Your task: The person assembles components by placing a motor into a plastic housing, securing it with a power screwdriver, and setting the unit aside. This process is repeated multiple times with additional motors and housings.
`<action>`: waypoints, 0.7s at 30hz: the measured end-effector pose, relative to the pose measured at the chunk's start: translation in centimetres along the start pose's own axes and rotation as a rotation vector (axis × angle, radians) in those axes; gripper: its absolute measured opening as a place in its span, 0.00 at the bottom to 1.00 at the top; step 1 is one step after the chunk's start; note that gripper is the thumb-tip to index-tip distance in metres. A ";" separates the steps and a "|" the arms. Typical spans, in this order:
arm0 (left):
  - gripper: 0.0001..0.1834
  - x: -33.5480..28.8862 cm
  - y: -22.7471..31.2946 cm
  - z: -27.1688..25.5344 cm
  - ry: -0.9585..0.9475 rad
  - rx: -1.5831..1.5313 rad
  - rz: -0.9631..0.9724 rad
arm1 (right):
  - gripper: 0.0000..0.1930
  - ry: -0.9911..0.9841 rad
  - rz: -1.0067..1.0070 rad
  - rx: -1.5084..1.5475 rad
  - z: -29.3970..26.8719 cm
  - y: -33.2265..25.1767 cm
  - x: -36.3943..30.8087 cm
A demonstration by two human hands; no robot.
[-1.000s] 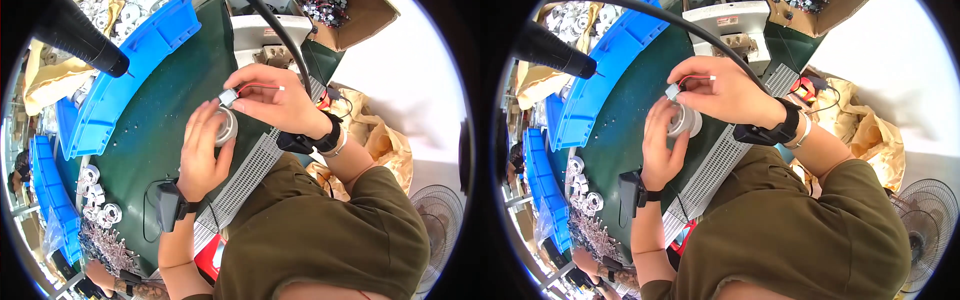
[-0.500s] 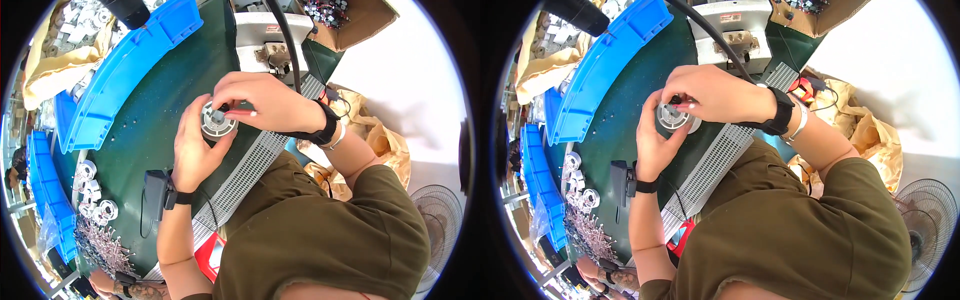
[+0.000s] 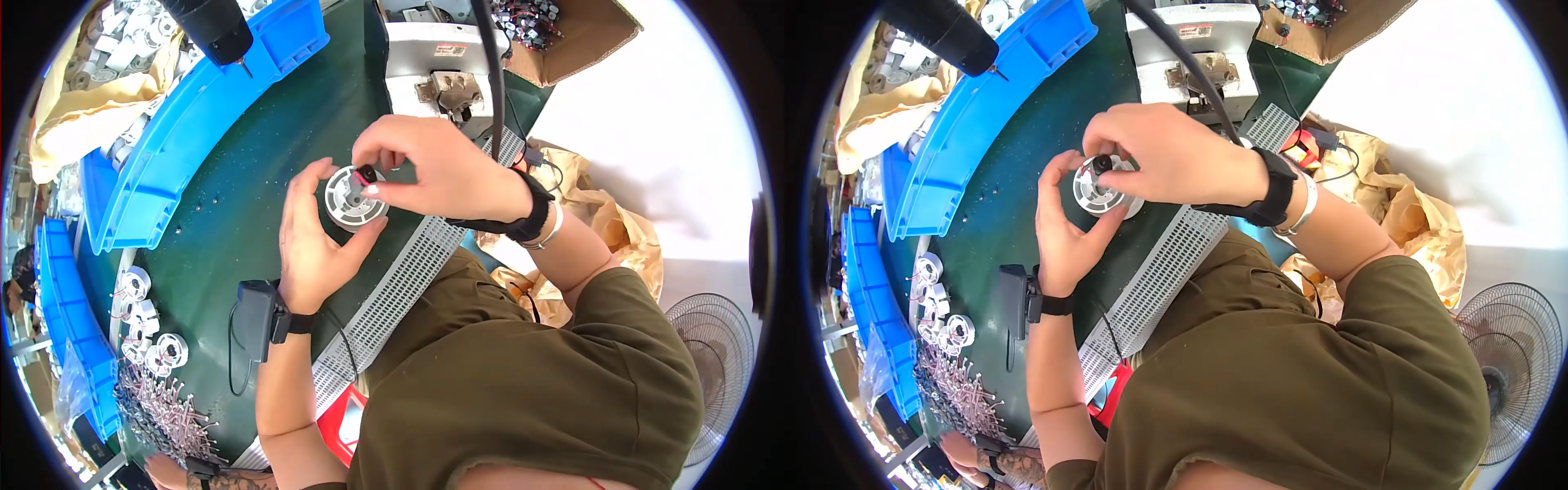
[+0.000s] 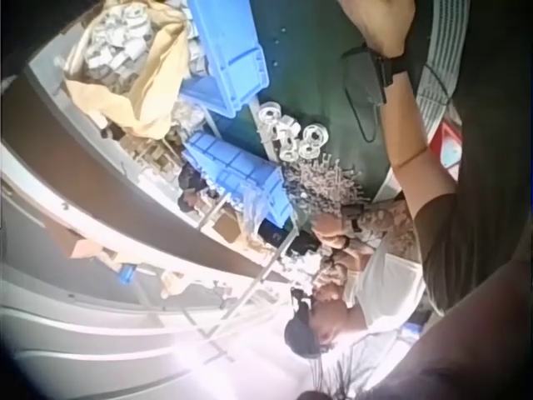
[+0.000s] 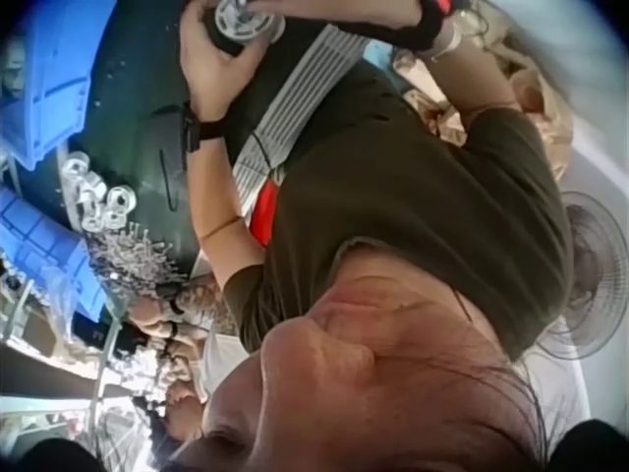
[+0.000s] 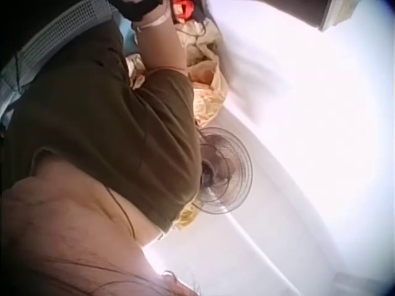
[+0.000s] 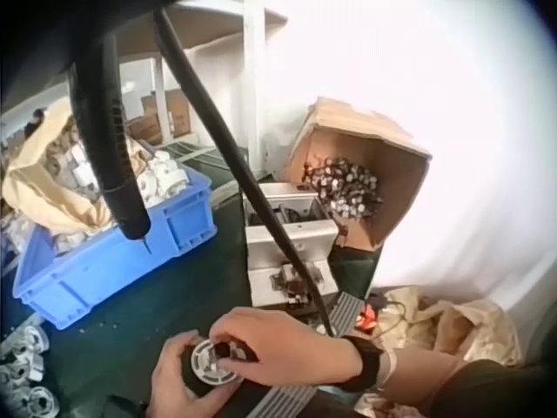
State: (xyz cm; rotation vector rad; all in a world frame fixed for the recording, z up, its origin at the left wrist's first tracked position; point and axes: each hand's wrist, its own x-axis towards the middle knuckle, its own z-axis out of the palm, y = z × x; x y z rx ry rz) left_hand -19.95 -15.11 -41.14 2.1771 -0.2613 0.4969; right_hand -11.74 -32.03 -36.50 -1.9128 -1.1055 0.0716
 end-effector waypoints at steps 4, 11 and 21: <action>0.35 -0.4 -0.3 1.3 0.160 0.069 0.070 | 0.09 -0.059 -0.002 -0.133 1.2 0.2 0.2; 0.34 -0.6 -0.8 2.5 0.301 0.188 0.180 | 0.08 -0.260 0.009 -0.378 0.6 -1.6 1.4; 0.46 -1.6 -2.2 1.1 0.247 0.104 0.234 | 0.20 0.534 -0.218 0.017 -0.3 -3.5 7.9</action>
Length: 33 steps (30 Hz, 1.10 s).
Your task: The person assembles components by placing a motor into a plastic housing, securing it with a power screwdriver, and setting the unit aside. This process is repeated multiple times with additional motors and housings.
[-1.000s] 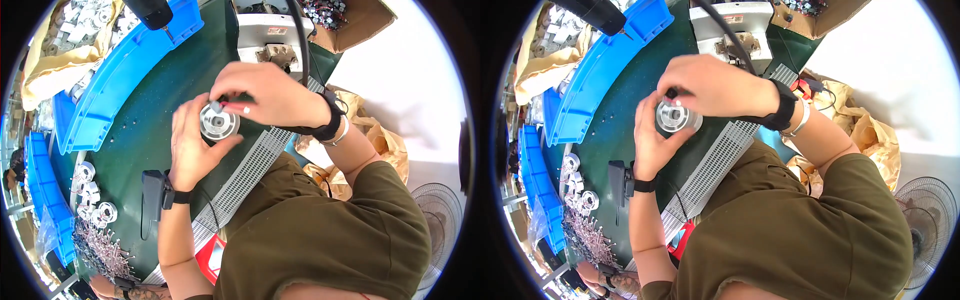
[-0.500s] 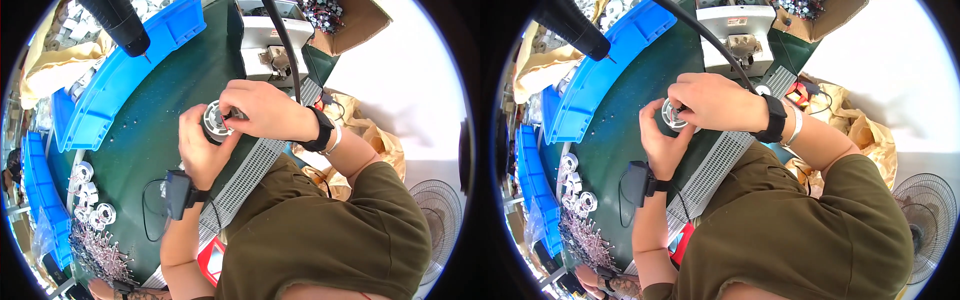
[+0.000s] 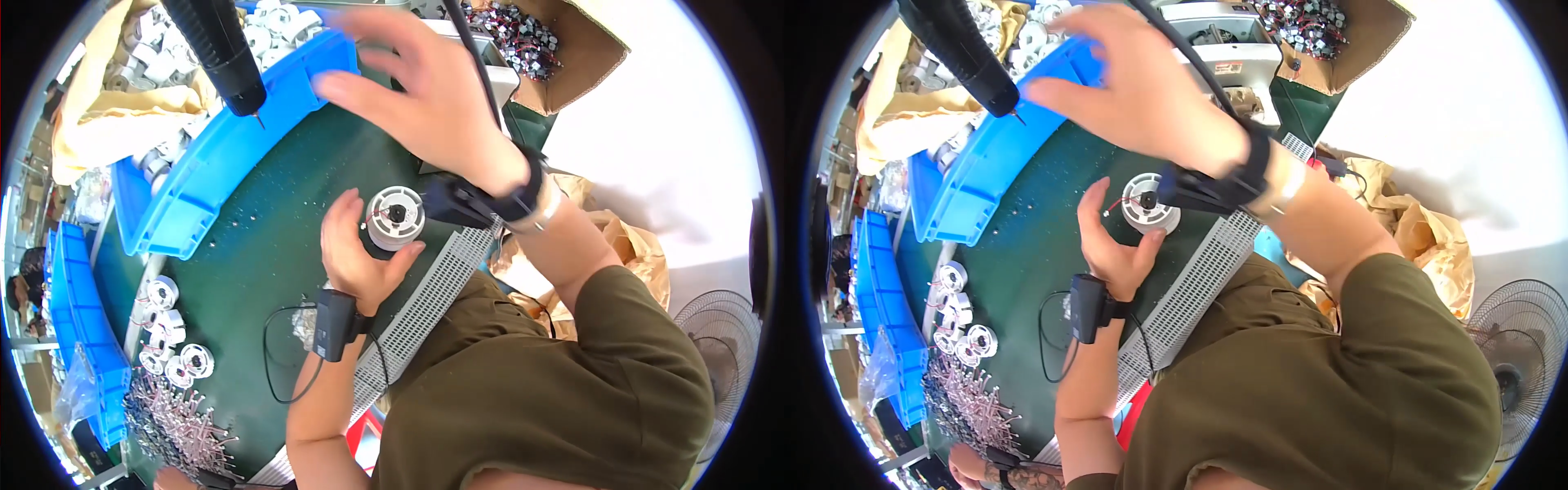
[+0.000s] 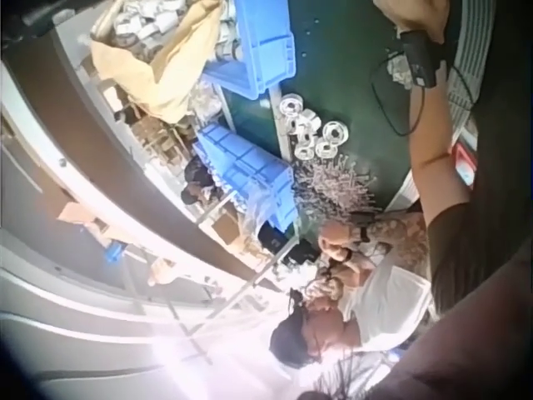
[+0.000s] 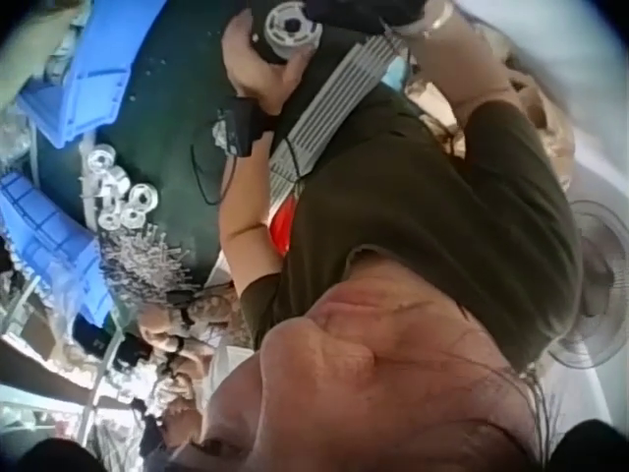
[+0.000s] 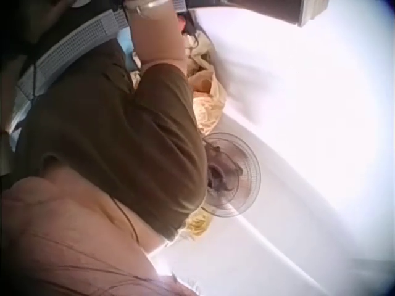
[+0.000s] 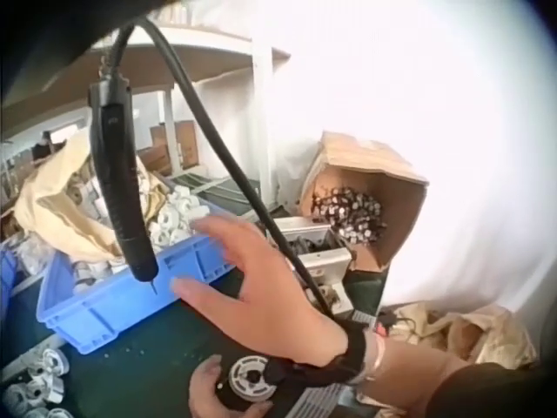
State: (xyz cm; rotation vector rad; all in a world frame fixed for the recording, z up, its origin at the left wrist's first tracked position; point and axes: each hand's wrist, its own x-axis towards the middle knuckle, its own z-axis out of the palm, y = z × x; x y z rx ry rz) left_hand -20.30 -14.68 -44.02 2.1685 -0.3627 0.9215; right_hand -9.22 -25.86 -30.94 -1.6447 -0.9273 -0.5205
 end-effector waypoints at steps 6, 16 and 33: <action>0.37 0.2 0.3 0.2 -0.024 0.095 0.216 | 0.23 -0.219 0.064 0.847 4.2 -1.1 10.3; 0.22 0.3 0.1 0.2 -0.100 0.093 0.100 | 0.05 0.047 0.222 0.570 -9.0 -0.3 2.1; 0.21 0.1 0.5 -0.3 -0.167 0.104 0.066 | 0.16 0.158 0.345 0.482 -10.7 2.4 -2.2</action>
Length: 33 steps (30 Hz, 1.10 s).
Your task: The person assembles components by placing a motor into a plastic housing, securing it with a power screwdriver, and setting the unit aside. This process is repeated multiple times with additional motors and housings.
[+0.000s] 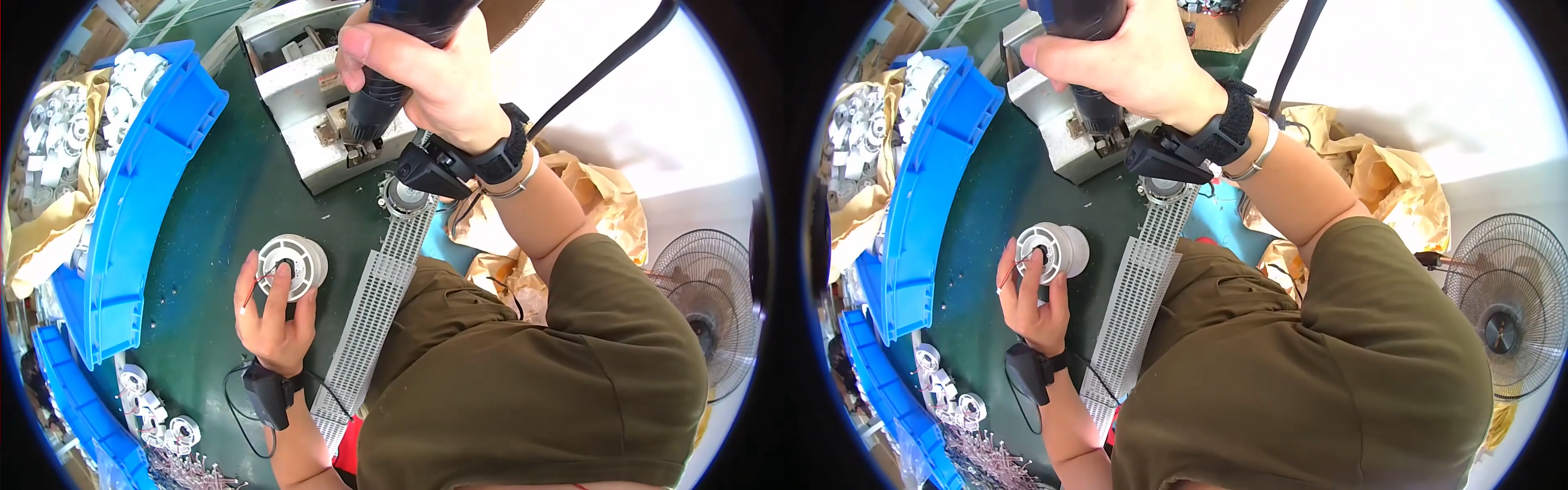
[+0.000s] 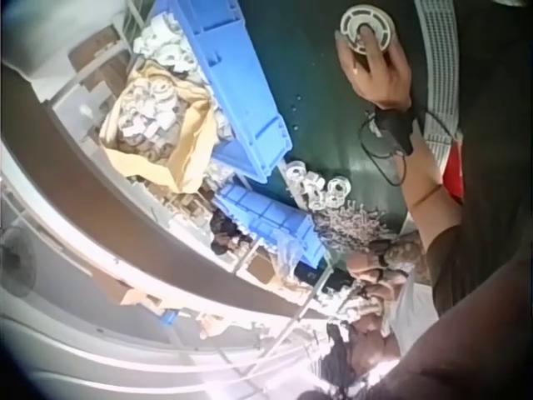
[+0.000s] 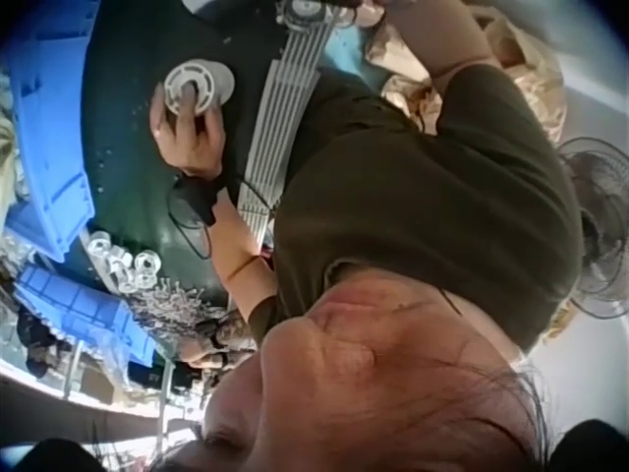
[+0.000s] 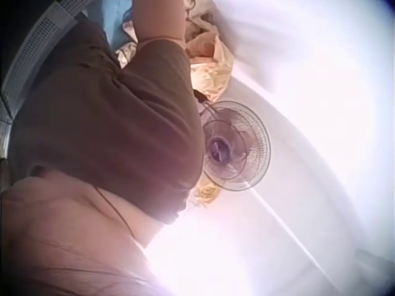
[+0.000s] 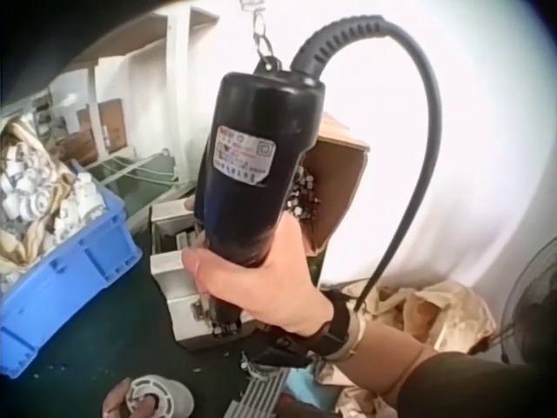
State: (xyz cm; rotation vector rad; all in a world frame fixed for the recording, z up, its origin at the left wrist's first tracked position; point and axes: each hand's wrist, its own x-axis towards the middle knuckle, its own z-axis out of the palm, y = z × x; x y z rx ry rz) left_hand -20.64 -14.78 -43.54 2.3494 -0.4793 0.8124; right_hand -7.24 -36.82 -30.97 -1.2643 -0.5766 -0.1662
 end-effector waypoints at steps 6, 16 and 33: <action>0.23 0.0 -0.4 -0.1 0.013 0.064 0.039 | 0.17 -0.060 -0.189 -0.291 -0.1 0.8 0.1; 0.21 0.5 -0.2 0.6 0.125 -0.010 0.035 | 0.21 -0.158 0.226 0.250 6.9 -3.7 -0.4; 0.21 0.6 -0.2 1.0 0.130 -0.020 0.028 | 0.21 -0.443 -0.288 -0.434 8.0 -0.6 -0.8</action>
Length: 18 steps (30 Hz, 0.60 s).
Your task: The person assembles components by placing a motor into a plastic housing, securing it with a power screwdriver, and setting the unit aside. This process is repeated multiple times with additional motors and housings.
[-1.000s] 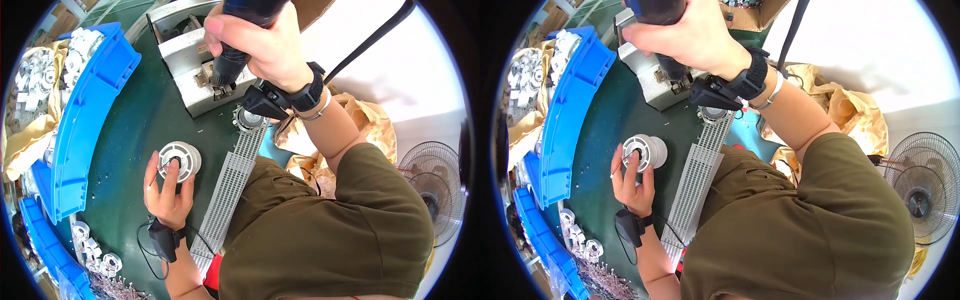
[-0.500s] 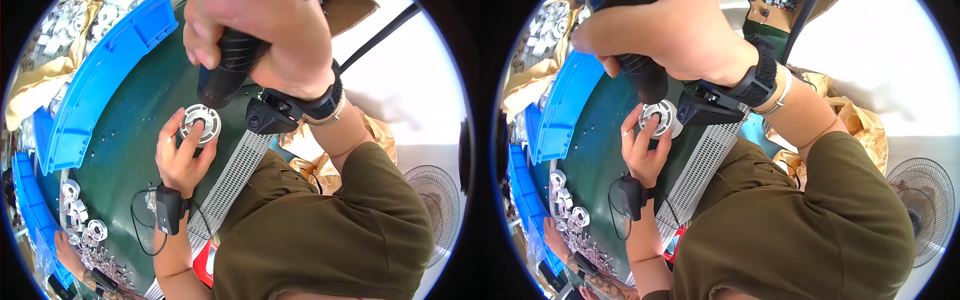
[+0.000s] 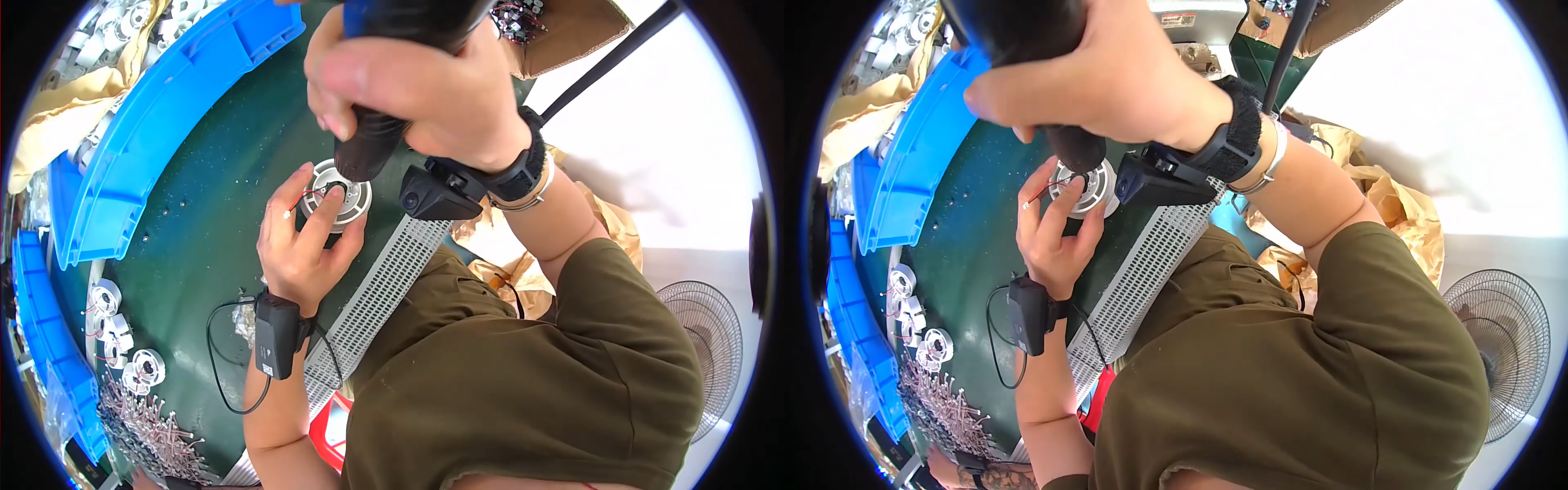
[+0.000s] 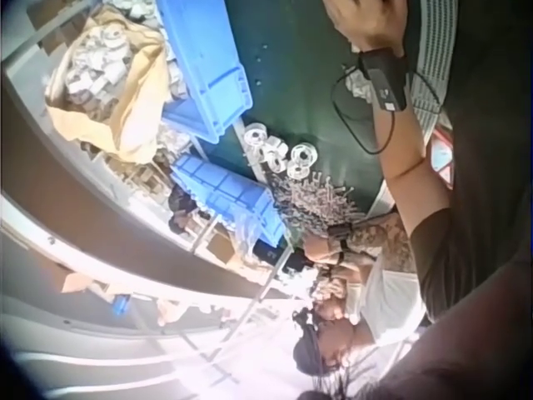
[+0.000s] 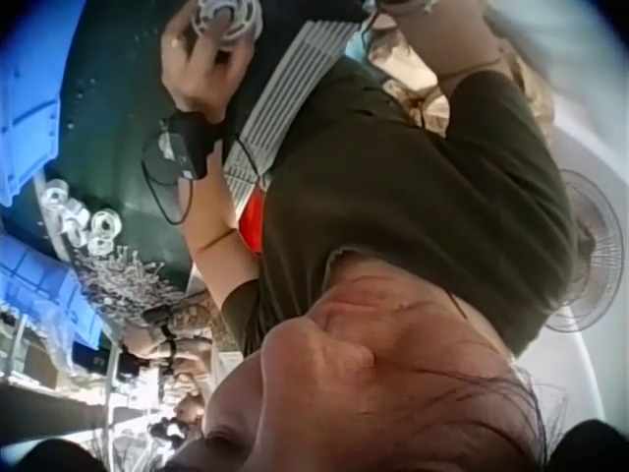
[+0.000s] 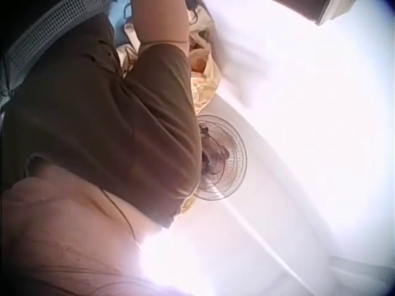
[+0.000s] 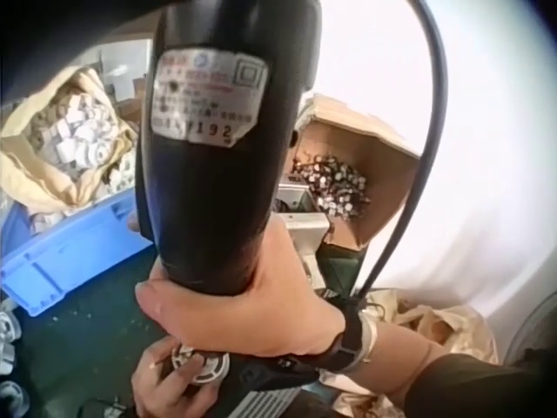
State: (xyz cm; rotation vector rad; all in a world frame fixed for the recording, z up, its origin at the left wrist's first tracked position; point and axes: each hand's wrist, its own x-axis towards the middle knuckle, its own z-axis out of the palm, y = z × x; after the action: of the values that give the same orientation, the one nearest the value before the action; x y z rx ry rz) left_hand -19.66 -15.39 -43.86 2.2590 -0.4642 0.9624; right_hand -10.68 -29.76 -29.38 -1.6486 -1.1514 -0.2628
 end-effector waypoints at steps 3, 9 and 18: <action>0.21 -0.1 -0.1 -0.2 0.000 0.004 -0.002 | 0.21 0.064 0.272 0.336 0.5 -0.4 -0.2; 0.21 0.6 0.7 -0.8 -0.018 -0.160 -0.088 | 0.21 0.191 0.526 0.710 -0.4 -1.9 0.5; 0.15 1.5 3.2 -1.2 -0.024 -0.131 -0.385 | 0.18 0.159 0.614 0.847 -1.0 -3.4 0.8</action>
State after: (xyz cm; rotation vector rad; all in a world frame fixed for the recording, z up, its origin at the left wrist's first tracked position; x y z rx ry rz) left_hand -21.01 -17.06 -40.80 2.1368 -0.0897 0.6873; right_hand -12.50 -30.26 -26.29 -1.1031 -0.4677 0.4332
